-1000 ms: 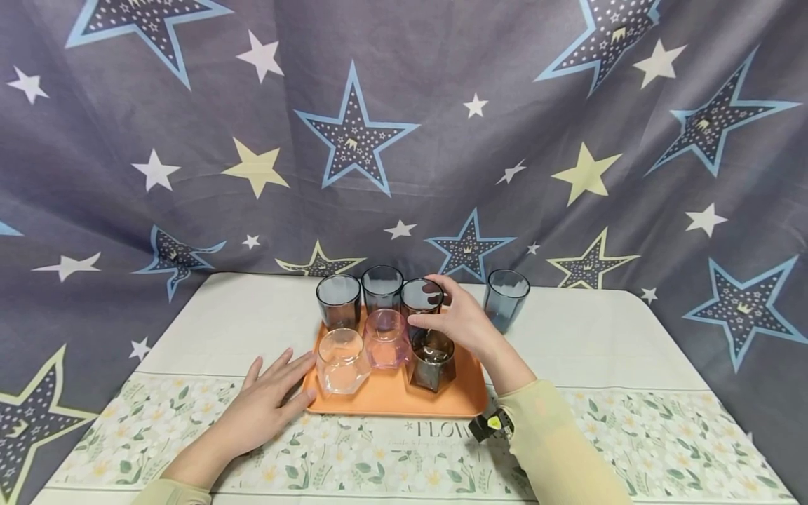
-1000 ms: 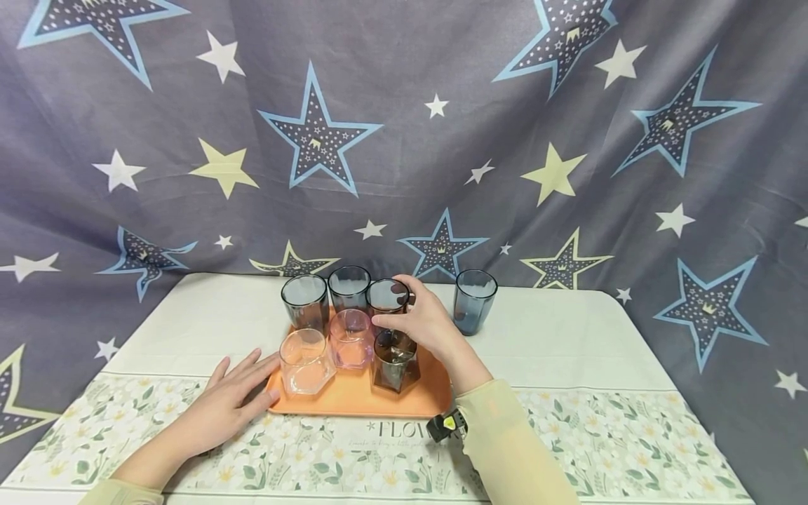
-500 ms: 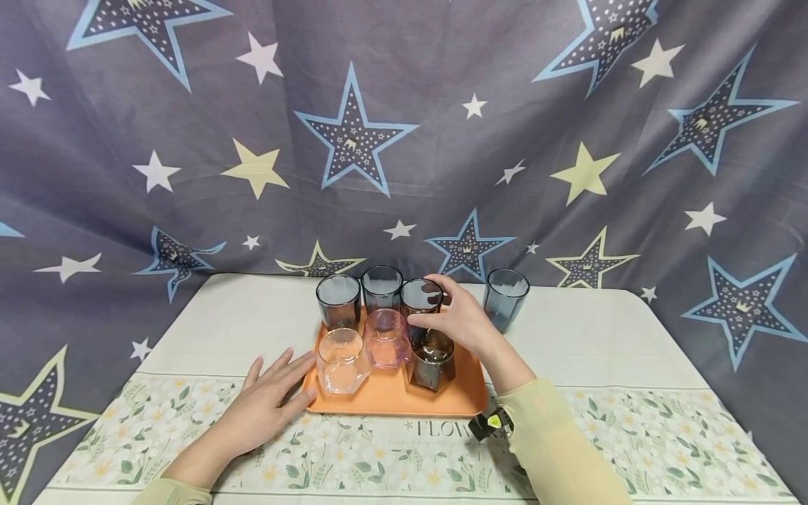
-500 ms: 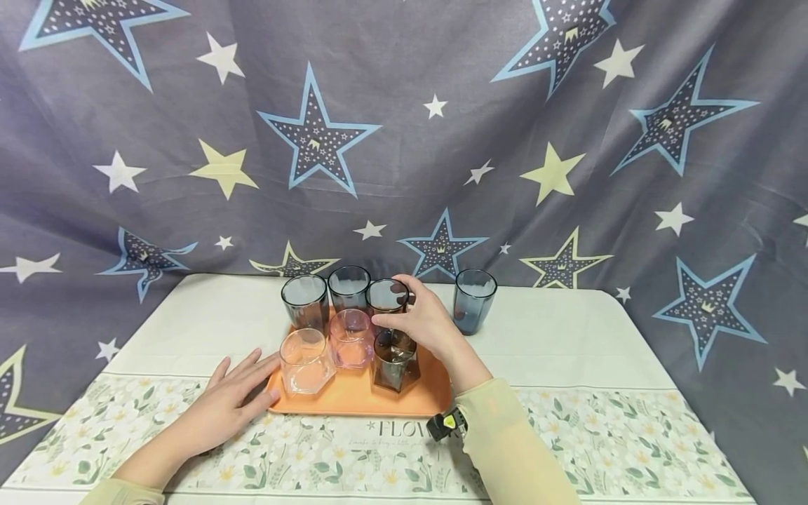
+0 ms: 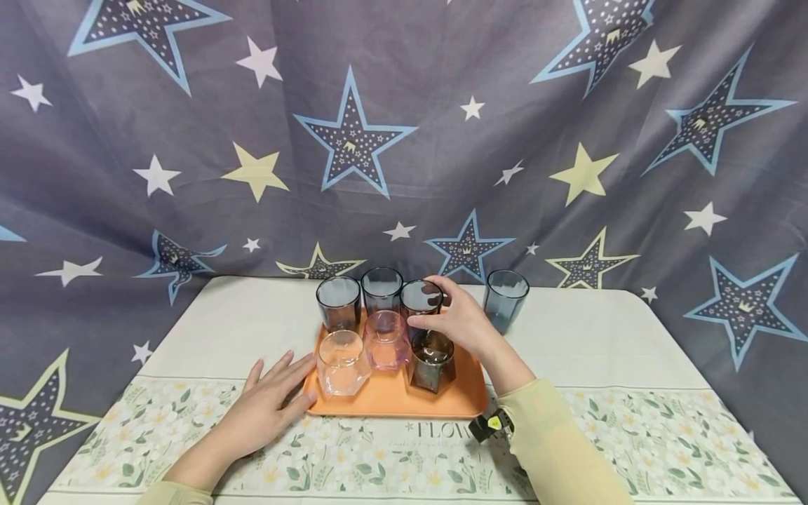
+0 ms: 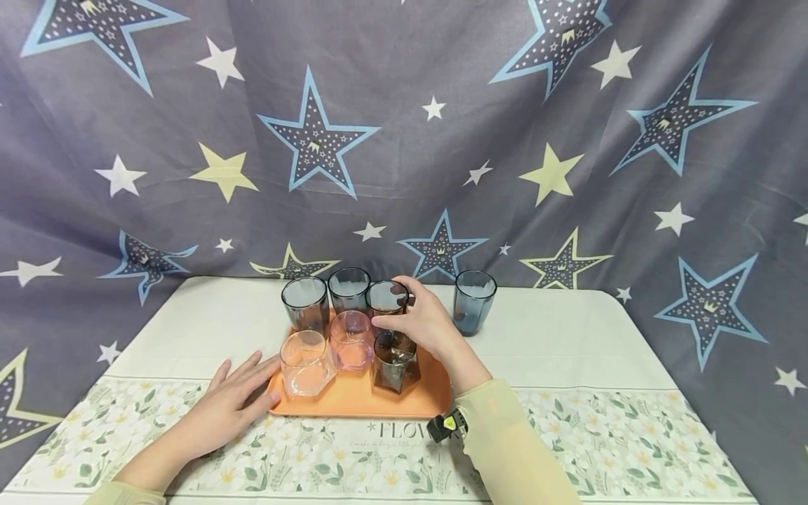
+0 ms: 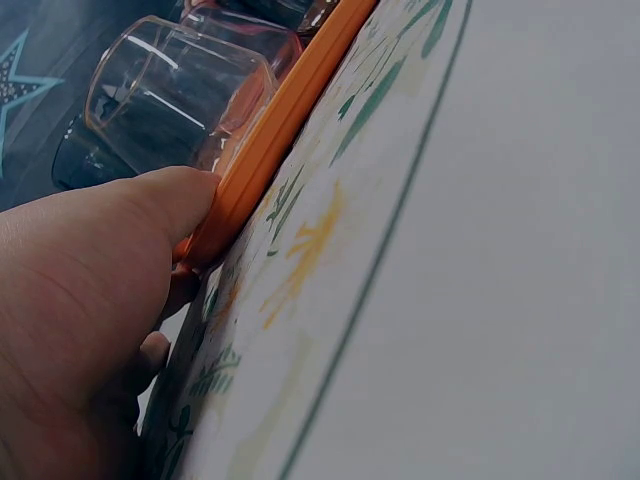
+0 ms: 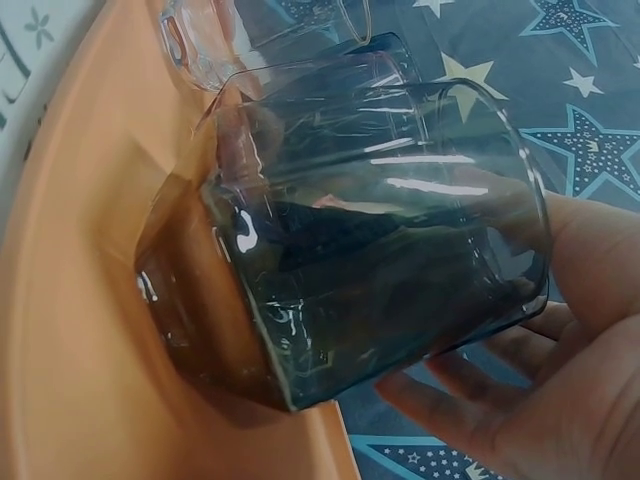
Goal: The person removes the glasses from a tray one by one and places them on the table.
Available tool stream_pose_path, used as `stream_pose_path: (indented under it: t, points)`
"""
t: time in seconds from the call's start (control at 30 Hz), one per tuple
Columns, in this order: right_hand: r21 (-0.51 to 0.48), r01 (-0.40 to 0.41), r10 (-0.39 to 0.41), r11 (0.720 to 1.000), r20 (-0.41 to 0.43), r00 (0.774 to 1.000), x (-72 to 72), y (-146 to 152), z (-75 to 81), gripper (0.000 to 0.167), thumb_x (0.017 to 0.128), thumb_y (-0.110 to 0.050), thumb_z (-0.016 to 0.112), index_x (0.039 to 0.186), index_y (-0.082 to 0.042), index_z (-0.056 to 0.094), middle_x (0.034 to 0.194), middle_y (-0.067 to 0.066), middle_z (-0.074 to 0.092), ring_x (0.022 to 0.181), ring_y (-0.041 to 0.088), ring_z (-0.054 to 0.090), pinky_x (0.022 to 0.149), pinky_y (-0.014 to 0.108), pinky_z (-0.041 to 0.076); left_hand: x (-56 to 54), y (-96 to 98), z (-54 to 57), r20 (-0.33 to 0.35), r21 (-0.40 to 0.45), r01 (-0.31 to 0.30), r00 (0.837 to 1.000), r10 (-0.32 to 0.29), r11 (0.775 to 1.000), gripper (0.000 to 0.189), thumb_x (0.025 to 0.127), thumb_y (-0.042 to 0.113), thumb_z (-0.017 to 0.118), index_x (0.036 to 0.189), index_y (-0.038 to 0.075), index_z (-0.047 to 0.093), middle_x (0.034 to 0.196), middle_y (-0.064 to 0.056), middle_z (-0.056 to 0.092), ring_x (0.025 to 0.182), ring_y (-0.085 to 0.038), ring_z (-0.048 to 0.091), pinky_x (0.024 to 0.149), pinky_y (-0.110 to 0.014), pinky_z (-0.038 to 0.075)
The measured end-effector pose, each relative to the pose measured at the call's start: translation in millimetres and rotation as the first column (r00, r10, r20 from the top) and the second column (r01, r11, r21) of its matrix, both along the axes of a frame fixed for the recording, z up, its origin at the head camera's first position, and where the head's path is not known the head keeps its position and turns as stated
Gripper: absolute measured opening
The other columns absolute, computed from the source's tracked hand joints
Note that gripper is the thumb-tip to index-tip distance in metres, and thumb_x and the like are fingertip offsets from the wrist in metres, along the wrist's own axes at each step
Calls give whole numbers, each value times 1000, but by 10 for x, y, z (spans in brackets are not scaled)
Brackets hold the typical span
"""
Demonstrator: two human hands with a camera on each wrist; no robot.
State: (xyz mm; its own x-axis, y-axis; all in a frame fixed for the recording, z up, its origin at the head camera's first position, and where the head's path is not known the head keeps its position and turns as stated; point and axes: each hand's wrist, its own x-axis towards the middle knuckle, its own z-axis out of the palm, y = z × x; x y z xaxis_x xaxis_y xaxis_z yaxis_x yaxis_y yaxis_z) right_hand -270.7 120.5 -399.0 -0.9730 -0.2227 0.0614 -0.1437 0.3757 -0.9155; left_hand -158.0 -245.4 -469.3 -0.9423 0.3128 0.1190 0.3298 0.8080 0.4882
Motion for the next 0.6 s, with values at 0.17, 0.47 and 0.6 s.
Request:
stream_pose_path:
  t: [0.17, 0.47, 0.6]
  points:
    - [13, -2, 2, 1000, -5, 1000, 5, 15, 18, 87, 87, -31, 98, 161, -20, 55, 144, 11, 67, 125, 34, 70, 103, 53, 58, 7, 1, 11, 12, 7, 0, 1000, 0, 1000, 67, 113, 52, 61, 167, 12, 51, 171, -6, 48, 163, -46, 28, 127, -76, 1]
    - [29, 22, -21, 999, -35, 999, 27, 41, 103, 85, 85, -29, 99, 159, -19, 57, 141, 9, 69, 124, 30, 68, 104, 49, 55, -10, -10, -27, 23, 13, -11, 1000, 11, 1000, 70, 112, 54, 61, 167, 12, 51, 172, -6, 47, 164, -44, 27, 128, -74, -1]
    - [32, 40, -39, 999, -32, 999, 36, 57, 158, 89, 84, -29, 100, 160, -20, 56, 140, 12, 70, 127, 33, 66, 107, 51, 54, -1, -8, -29, 0, 8, -8, 1000, 8, 1000, 68, 113, 52, 61, 166, 11, 53, 171, -7, 49, 163, -46, 30, 127, -75, 1]
